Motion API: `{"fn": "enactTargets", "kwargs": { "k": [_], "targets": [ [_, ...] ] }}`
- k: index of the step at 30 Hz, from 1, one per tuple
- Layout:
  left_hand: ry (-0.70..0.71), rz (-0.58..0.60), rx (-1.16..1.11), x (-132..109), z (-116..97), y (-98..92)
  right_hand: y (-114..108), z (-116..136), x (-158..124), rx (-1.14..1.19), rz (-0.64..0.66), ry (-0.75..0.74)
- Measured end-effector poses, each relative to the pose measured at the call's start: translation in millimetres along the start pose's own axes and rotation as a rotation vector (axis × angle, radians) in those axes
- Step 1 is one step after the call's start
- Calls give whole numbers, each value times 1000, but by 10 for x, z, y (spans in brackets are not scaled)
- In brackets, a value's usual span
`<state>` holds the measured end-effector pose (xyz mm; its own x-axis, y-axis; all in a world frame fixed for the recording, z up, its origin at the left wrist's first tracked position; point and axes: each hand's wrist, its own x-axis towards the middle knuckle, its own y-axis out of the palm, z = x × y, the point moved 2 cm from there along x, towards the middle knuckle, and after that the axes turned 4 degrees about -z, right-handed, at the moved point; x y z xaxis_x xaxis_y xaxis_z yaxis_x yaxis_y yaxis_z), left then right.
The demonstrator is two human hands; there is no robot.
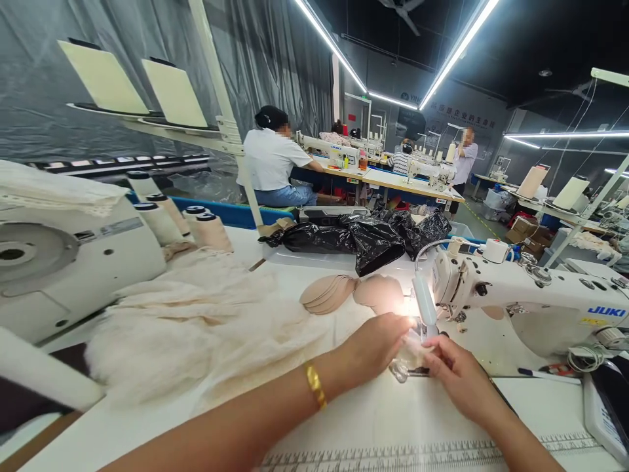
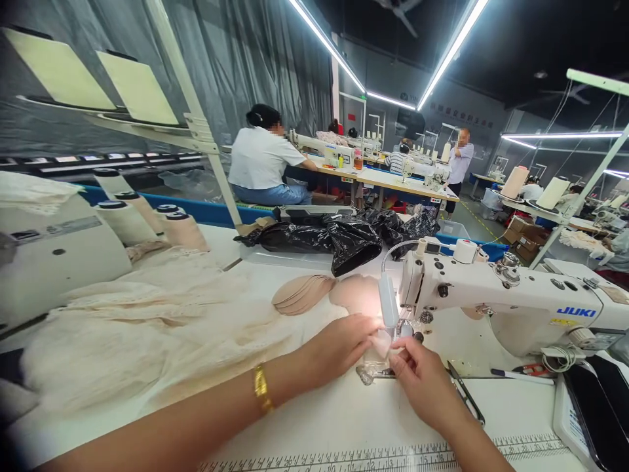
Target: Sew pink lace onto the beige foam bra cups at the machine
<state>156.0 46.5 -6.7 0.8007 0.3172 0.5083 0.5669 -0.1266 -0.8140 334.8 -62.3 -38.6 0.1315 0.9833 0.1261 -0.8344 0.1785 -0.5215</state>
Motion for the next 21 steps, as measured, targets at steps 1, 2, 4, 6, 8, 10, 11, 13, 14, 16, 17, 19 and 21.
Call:
{"fn": "enactTargets", "kwargs": {
  "k": [1, 2, 4, 6, 8, 10, 11, 13, 14, 16, 17, 19, 21],
  "targets": [
    [-27, 8, -73, -145, -119, -71, 64, 35, -12, 198, 3, 98],
    [-83, 36, -259, -304, -252, -116, 131, 68, -22, 363, -13, 162],
    [-341, 120, -764, -627, -515, -104, 280, 119, -52, 594, -64, 223],
    [-707, 315, -1339, -892, -749, 40, 440, 143, -138, 716, -135, 220],
    [-984, 221, -1778, -1006, -875, 163, 603, 135, -304, 777, -204, 182],
    [-1114, -152, -1942, -990, -866, 205, 746, 93, -529, 793, -271, 134],
    [-1122, -339, -1936, -957, -839, 193, 805, 64, -644, 784, -293, 123],
    [-1064, -498, -1892, -871, -803, 142, 888, 13, -833, 768, -301, 128],
    [-1038, -497, -1878, -831, -798, 118, 907, -3, -895, 764, -295, 137],
    [-1048, -446, -1868, -779, -805, 92, 905, -10, -949, 766, -290, 155],
    [-1086, -429, -1870, -769, -811, 90, 889, -2, -950, 761, -297, 160],
    [-1198, -429, -1880, -766, -818, 96, 853, 22, -929, 735, -317, 159],
    [-1241, -450, -1865, -760, -820, 92, 838, 41, -914, 706, -334, 148]
  ]
}}
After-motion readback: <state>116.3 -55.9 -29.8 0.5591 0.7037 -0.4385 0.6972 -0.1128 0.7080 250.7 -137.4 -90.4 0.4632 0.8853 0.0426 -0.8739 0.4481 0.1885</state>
